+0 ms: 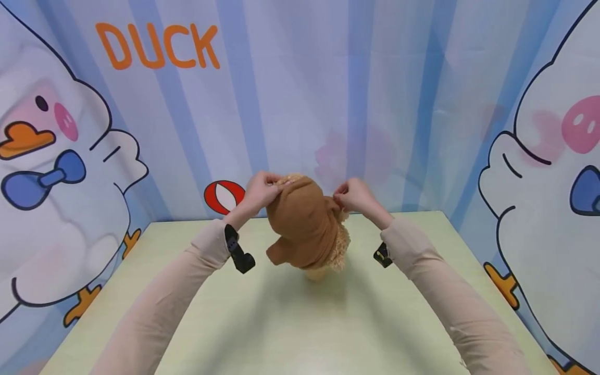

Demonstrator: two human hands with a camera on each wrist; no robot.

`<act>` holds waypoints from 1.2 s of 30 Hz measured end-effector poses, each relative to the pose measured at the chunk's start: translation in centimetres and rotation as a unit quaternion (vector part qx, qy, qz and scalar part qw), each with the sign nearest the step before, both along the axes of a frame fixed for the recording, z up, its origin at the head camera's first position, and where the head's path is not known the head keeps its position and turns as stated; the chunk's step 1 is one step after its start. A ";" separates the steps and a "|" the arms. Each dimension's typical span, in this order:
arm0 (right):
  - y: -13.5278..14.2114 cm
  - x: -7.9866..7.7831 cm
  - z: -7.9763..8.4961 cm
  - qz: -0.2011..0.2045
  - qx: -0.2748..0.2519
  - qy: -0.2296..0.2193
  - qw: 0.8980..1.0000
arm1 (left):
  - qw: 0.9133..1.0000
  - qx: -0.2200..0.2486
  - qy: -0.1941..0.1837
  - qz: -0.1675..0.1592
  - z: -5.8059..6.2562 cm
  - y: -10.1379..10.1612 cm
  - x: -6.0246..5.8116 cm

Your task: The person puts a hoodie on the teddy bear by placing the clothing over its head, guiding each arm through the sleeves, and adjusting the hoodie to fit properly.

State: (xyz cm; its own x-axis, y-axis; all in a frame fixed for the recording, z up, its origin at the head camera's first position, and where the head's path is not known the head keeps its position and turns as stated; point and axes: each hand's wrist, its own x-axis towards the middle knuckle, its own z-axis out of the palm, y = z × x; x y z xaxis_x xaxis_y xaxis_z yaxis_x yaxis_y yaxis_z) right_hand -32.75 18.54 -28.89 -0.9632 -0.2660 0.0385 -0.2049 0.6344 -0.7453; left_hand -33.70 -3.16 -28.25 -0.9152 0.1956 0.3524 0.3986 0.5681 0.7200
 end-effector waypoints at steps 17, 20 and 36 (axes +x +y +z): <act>2.5 -4.9 -6.6 -0.016 -0.212 -0.207 0.955 | 0.994 0.074 0.072 0.047 -3.2 -0.5 0.9; 0.9 -2.0 -4.2 -0.002 -0.121 -0.191 0.974 | 0.990 0.086 0.103 0.036 -3.7 -0.4 1.4; 0.6 -0.6 -3.9 0.069 -0.026 -0.201 0.977 | 0.992 0.044 0.097 -0.061 -4.7 0.4 5.0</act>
